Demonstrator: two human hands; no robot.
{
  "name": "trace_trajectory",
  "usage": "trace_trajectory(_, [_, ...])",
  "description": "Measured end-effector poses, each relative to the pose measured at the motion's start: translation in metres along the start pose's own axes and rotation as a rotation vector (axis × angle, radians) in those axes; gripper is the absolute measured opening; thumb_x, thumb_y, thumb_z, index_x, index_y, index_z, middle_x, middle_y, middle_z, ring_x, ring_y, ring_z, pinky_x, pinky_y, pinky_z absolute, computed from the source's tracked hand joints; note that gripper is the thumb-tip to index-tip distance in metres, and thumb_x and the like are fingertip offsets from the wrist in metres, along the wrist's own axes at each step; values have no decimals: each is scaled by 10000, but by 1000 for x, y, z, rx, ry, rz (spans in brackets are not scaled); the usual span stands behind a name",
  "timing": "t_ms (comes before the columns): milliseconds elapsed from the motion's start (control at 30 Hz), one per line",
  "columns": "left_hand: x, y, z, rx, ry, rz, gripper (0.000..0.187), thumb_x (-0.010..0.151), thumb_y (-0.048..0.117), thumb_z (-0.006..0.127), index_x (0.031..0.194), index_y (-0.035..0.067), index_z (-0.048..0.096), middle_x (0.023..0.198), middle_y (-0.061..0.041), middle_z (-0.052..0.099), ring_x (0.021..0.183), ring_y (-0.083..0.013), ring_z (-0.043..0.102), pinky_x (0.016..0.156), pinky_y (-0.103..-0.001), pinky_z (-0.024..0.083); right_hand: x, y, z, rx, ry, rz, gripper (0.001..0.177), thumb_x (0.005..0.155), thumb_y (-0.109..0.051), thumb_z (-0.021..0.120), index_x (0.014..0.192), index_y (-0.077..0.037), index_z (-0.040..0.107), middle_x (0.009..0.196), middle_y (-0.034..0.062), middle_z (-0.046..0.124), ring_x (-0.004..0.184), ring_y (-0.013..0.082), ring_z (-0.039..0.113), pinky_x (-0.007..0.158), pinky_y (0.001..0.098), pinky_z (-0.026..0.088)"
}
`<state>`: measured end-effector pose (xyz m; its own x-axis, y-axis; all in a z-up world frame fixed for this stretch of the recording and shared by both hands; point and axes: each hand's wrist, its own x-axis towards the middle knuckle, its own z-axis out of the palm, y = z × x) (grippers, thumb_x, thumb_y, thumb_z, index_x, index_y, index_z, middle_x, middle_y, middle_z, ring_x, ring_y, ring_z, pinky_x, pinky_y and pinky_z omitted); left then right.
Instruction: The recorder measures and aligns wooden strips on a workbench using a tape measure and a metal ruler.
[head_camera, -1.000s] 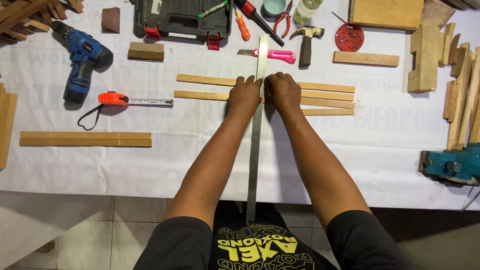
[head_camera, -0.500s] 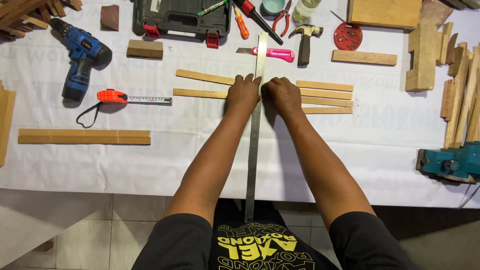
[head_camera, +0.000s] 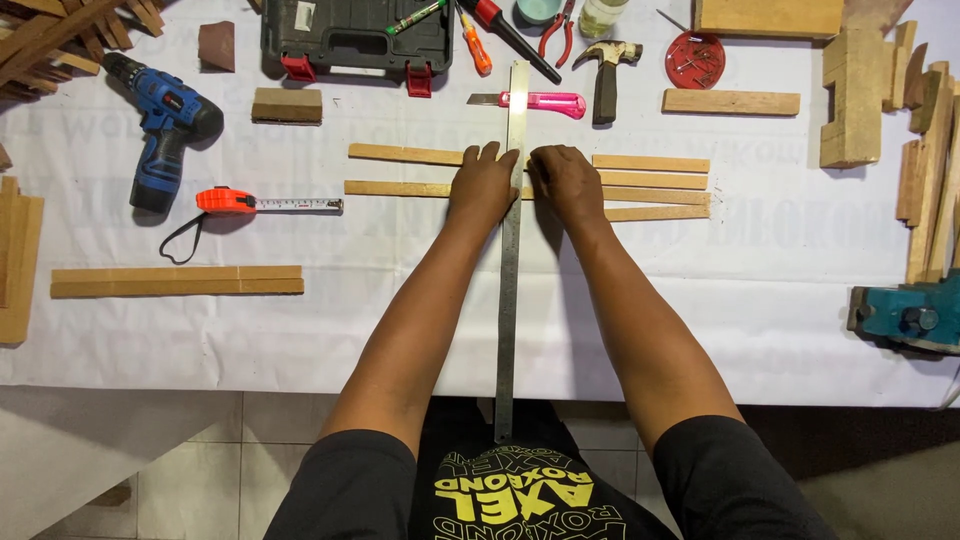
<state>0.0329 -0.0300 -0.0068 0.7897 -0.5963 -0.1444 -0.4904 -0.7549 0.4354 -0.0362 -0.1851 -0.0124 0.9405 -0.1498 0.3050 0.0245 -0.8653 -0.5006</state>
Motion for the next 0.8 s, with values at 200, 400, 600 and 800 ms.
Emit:
trace_trajectory(200, [6,-3,6,-4,9,-14,670,762,179,847,1389,181,611,1406,-91,563,1336,-372,480,1070,-424,490,9,1,4,-25,16,21,86,936,-173,755,997,-117,728,919,76,704,894,305,659,764,430,546])
trace_trajectory(400, [4,1,5,25,-70,-52,698,790,199,839,1435,189,573,1454,-100,522,1401,-408,416,1067,-452,477,12,0,9,-82,-9,64,113,863,-160,764,974,-143,759,890,55,697,889,289,665,727,420,549])
trace_trajectory(600, [6,0,9,32,-60,-52,694,804,205,831,1441,195,556,1489,-101,487,1409,-409,395,1086,-457,452,14,-1,11,-151,-38,68,128,844,-138,762,970,-159,768,911,39,691,900,265,668,712,412,551])
trace_trajectory(800, [4,5,-2,8,-95,-84,683,807,197,827,1437,206,564,1496,-93,490,1418,-391,406,1092,-442,457,6,-2,-1,-96,-64,-58,147,811,-116,776,953,-152,768,951,42,688,931,269,661,746,395,561])
